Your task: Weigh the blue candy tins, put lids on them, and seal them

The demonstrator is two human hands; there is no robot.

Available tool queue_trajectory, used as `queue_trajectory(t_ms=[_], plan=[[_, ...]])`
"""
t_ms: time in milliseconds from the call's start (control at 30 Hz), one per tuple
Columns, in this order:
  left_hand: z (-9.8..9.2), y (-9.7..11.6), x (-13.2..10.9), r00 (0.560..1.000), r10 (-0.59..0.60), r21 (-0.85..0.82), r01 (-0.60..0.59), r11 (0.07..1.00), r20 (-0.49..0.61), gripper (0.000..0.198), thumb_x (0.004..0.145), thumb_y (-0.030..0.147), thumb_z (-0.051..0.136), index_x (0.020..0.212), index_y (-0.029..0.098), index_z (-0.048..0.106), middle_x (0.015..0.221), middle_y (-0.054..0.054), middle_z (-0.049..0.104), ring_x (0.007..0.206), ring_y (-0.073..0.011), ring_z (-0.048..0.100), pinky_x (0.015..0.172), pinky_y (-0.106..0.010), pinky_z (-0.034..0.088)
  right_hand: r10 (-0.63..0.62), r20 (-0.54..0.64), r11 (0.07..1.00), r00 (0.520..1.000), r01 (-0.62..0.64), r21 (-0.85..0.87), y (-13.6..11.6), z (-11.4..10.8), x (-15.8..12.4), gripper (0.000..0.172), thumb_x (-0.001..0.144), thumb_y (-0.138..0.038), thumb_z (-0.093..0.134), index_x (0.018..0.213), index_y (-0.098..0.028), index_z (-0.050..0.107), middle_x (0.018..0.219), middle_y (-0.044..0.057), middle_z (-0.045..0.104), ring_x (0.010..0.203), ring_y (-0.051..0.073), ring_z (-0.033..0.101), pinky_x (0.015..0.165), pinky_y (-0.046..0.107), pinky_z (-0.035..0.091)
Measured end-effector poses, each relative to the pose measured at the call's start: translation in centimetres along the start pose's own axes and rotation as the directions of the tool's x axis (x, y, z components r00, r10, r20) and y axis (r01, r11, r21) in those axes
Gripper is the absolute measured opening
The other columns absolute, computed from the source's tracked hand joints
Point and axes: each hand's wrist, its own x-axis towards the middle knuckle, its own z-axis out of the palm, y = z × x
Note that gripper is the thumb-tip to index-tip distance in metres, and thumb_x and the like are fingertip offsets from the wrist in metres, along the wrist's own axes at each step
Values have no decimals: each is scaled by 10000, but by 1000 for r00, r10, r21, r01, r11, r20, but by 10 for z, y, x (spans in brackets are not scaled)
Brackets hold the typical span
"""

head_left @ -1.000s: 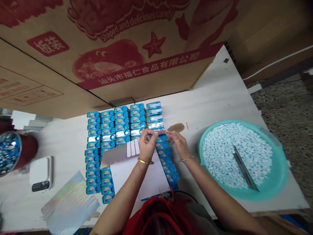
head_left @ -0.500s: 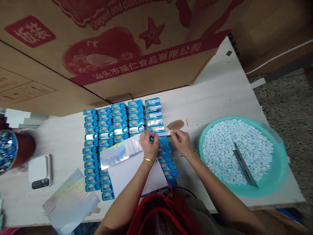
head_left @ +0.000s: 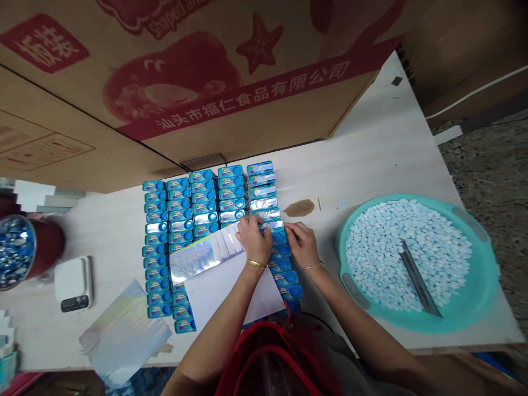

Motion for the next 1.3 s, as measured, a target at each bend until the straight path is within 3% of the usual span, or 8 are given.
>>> queue_trajectory(t_ms=[167, 267, 367, 467, 633, 767, 933, 1300], plan=[[3, 2, -4, 999, 39, -18, -39, 999, 11, 99, 776, 174, 588, 838, 231, 640, 1018, -84, 541, 974, -279, 493, 752, -384, 354, -32, 181, 988, 983, 59, -145, 4, -5, -8, 403, 879, -149, 356, 1139, -169, 663, 733, 35, 577, 662, 164, 557, 646, 297, 414], [-20, -13, -4, 987, 159, -97, -159, 983, -10, 133, 808, 190, 565, 892, 234, 659, 1012, -89, 576, 965, -278, 505, 765, -394, 359, -21, 221, 939, 975, 95, -330, 3, -17, -2, 413, 861, -133, 362, 1153, -143, 654, 812, 78, 622, 781, 204, 582, 730, 336, 402], [-68, -55, 0, 951, 285, -62, -293, 954, -120, 272, 864, 211, 487, 1096, 255, 622, 1110, -88, 598, 1030, -269, 512, 848, -414, 353, -24, 82, 922, 996, 54, -384, -12, -24, 3, 393, 901, -203, 372, 1215, -130, 597, 922, 114, 637, 876, 241, 576, 783, 368, 393], [-112, -113, 3, 958, 253, 135, -235, 963, -136, 383, 886, 268, 460, 1261, 245, 530, 1270, -109, 551, 1156, -305, 465, 919, -452, 330, -88, 36, 941, 995, 95, -325, -45, -18, 4, 375, 925, -269, 388, 1233, -148, 563, 977, 121, 625, 917, 256, 565, 817, 385, 392], [-117, -172, -3, 955, 289, 282, -294, 913, 60, 300, 830, 357, 581, 1098, 222, 597, 1303, -125, 532, 1236, -318, 419, 975, -479, 298, -266, 201, 913, 943, 313, -261, -113, 28, -1, 356, 932, -286, 399, 1227, -176, 565, 1168, 141, 571, 1093, 283, 496, 900, 408, 378], [-109, -172, -10, 946, 322, 177, -323, 930, 36, 136, 891, 300, 492, 919, 200, 581, 1047, -85, 638, 1020, -233, 545, 924, -411, 322, -351, 394, 828, 850, 478, -293, -137, 72, -1, 367, 932, -247, 416, 1267, -171, 544, 1291, 134, 542, 1215, 298, 409, 1000, 446, 285], [-127, -166, -10, 910, 411, 125, -415, 901, 60, 170, 912, 280, 460, 979, 217, 603, 911, -50, 660, 904, -198, 572, 948, -405, 299, -250, 557, 836, 792, 466, -288, -139, 97, 8, 261, 946, -246, 412, 971, -188, 665, 911, 93, 683, 933, 253, 544, 894, 411, 302], [-120, -167, -46, 807, 591, 137, -585, 799, 0, 161, 869, 193, 496, 935, 241, 634, 1142, -89, 636, 1073, -239, 540, 897, -421, 384, -79, 517, 926, 853, 255, -279, -124, 108, 16, 228, 914, -243, 457, 839, -205, 669, 918, 51, 716, 913, 214, 582, 770, 327, 286]])
